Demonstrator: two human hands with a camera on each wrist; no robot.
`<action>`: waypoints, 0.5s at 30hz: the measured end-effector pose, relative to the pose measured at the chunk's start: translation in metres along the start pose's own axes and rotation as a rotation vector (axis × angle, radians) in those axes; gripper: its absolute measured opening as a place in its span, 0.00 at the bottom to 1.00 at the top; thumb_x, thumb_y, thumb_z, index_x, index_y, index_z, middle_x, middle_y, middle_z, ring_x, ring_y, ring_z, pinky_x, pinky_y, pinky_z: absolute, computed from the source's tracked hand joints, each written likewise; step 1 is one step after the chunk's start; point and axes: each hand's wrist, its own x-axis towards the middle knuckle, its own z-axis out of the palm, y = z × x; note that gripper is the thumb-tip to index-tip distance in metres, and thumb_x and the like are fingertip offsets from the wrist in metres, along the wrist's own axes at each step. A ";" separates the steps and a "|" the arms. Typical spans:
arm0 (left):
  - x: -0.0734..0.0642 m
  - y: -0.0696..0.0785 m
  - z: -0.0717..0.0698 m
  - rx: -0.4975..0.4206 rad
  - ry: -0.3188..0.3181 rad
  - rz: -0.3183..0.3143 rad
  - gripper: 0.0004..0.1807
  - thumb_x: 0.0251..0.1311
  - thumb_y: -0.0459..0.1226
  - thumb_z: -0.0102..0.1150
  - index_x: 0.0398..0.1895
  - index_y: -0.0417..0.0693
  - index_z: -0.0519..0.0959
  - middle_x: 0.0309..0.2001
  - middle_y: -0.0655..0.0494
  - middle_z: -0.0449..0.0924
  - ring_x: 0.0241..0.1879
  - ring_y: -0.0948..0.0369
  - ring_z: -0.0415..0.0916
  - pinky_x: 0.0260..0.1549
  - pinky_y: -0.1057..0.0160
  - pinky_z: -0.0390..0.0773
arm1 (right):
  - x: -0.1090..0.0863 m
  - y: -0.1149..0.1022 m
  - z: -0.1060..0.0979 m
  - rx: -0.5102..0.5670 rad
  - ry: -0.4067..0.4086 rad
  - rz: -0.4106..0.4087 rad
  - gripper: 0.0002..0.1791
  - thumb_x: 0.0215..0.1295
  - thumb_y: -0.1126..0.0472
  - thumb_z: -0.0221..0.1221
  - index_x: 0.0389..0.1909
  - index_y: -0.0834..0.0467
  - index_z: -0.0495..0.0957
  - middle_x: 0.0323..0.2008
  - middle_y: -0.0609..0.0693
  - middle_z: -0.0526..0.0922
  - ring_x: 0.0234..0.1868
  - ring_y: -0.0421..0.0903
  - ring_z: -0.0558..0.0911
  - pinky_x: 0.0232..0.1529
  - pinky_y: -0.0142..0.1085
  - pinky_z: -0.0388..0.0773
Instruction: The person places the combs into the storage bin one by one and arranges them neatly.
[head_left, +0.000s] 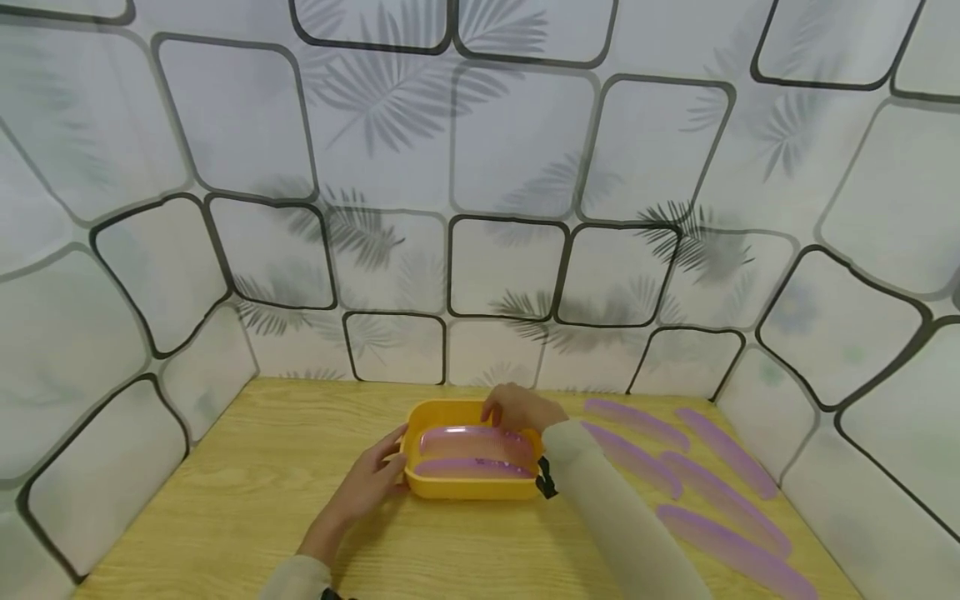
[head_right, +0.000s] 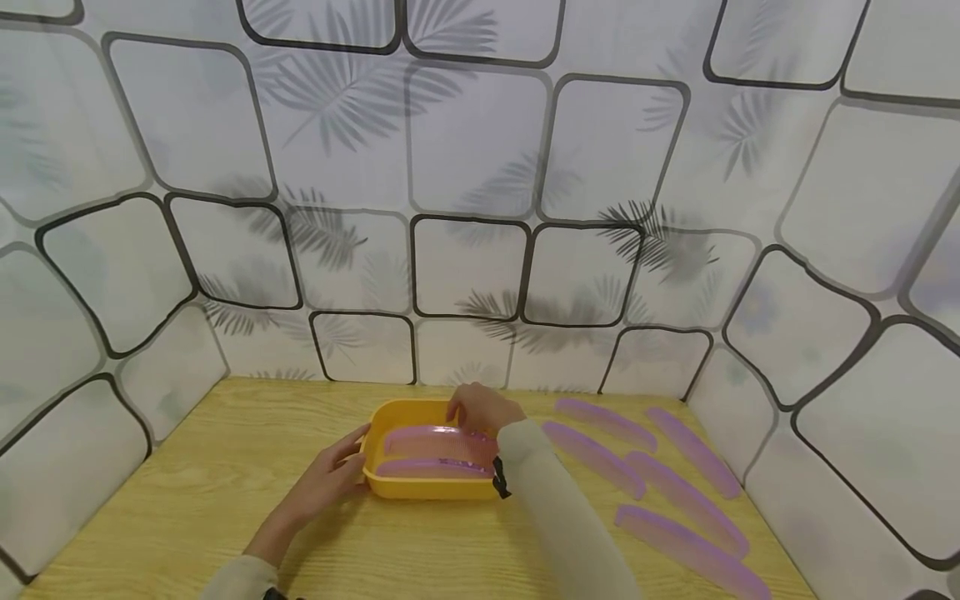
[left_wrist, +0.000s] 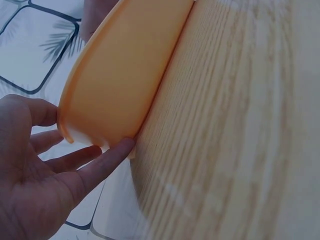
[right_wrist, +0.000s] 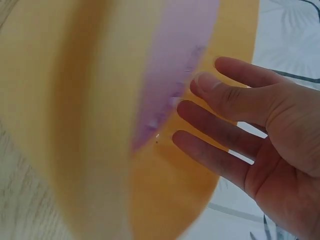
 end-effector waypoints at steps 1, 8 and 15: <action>0.000 0.000 0.000 -0.002 -0.002 0.000 0.31 0.81 0.34 0.43 0.82 0.37 0.52 0.72 0.21 0.60 0.64 0.33 0.74 0.48 0.51 0.89 | -0.001 0.002 -0.001 0.028 0.001 -0.004 0.16 0.65 0.76 0.64 0.47 0.57 0.88 0.43 0.53 0.88 0.44 0.48 0.85 0.45 0.40 0.88; 0.000 0.001 0.000 -0.027 -0.038 0.025 0.32 0.81 0.33 0.43 0.82 0.34 0.50 0.72 0.18 0.57 0.64 0.31 0.73 0.50 0.48 0.88 | -0.015 0.013 -0.015 0.154 0.018 0.004 0.15 0.65 0.72 0.66 0.52 0.59 0.87 0.44 0.55 0.88 0.41 0.46 0.85 0.42 0.41 0.89; 0.000 0.002 0.000 -0.017 -0.025 0.009 0.31 0.81 0.33 0.43 0.82 0.35 0.50 0.73 0.19 0.57 0.64 0.32 0.73 0.50 0.48 0.88 | -0.042 0.011 -0.027 0.100 0.001 -0.047 0.17 0.65 0.72 0.66 0.55 0.62 0.84 0.47 0.61 0.87 0.43 0.52 0.86 0.39 0.40 0.88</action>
